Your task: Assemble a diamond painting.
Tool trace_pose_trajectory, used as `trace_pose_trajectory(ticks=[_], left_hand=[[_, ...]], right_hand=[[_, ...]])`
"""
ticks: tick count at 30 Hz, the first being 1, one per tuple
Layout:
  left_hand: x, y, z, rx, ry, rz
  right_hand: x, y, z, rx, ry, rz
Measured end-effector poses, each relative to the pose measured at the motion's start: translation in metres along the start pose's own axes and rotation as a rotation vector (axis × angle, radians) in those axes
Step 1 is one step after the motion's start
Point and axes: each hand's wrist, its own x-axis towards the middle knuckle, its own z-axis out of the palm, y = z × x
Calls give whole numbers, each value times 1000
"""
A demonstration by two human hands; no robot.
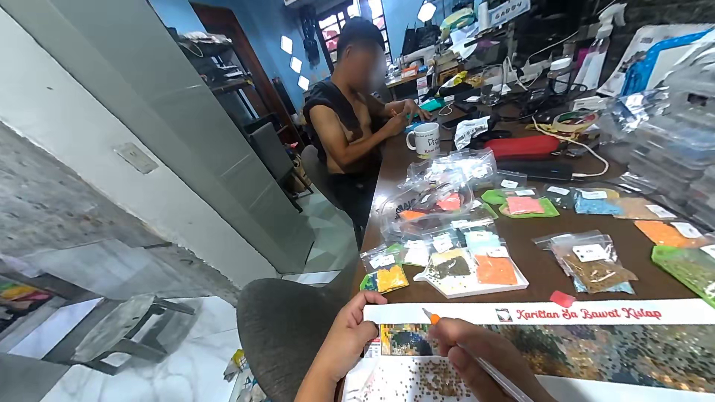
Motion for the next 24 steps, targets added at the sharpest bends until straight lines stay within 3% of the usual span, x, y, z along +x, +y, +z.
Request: trace_pose_trajectory(ticks=[6, 15, 24], left_hand=[[-1, -2, -1, -36, -24, 28], [0, -9, -4, -54, -56, 119], [0, -6, -3, -69, -47, 87]], right_hand=[[-2, 4, 1, 14, 8, 32], [0, -2, 6, -328, 71, 78], [0, 1, 6, -378, 70, 111]])
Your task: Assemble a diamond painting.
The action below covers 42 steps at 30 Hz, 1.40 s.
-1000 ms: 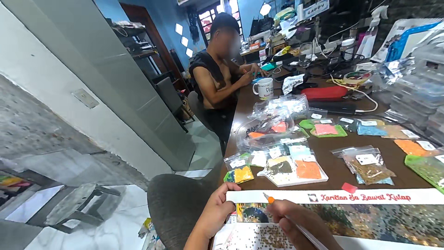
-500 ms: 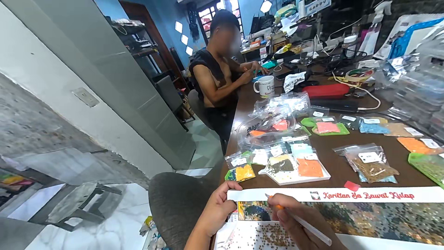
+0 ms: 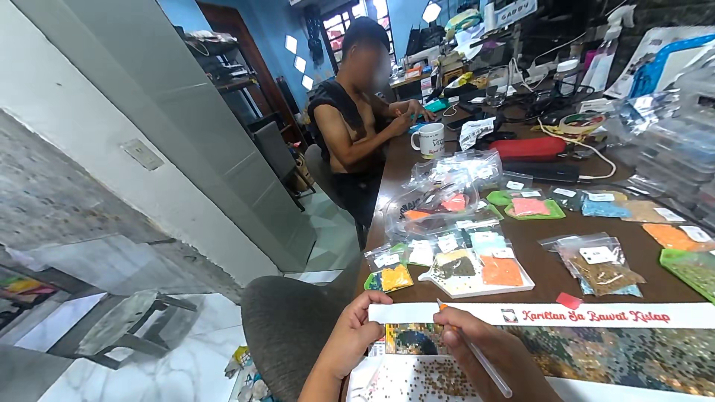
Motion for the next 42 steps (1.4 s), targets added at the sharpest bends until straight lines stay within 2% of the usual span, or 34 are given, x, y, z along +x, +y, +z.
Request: trace_pose_trajectory(ticks=[6, 23, 42], left_hand=[[1, 2, 0, 43, 13, -19], [0, 4, 2, 10, 75, -55], [-1, -3, -4, -106, 26, 78]], right_hand=[[0, -4, -3, 29, -35, 44], [-2, 4, 4, -101, 24, -32], [-6, 1, 6, -80, 10, -142]])
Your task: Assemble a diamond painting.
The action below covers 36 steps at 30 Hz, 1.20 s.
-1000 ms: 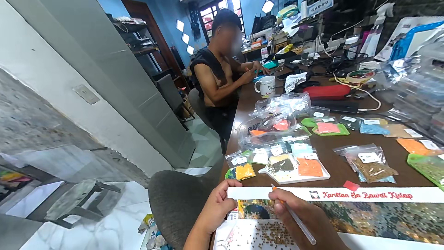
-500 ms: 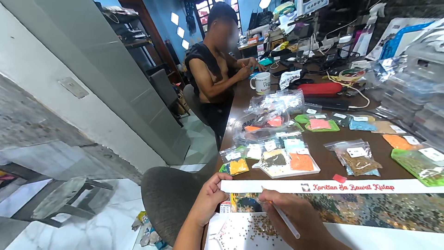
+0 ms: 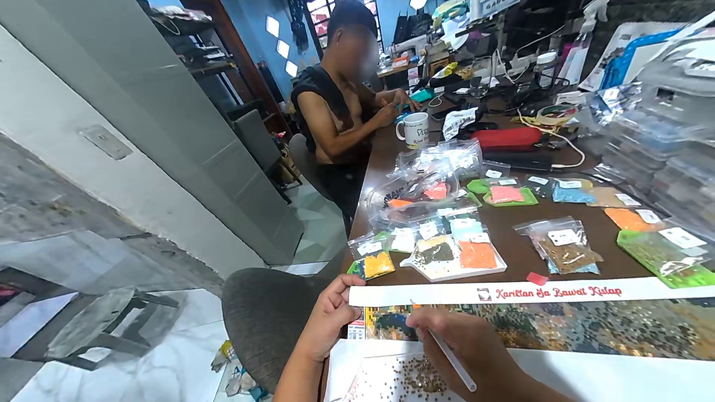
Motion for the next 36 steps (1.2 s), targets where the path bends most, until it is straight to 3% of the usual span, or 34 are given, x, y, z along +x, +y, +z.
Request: trace_pose_trajectory(ticks=[13, 20, 36], left_hand=[[1, -3, -4, -42, -56, 33], [2, 0, 4, 121, 81, -66], [3, 1, 7, 229, 106, -98]], right_hand=[[1, -1, 0, -46, 9, -31], [1, 1, 2, -62, 25, -21], [4, -1, -1, -42, 0, 29]])
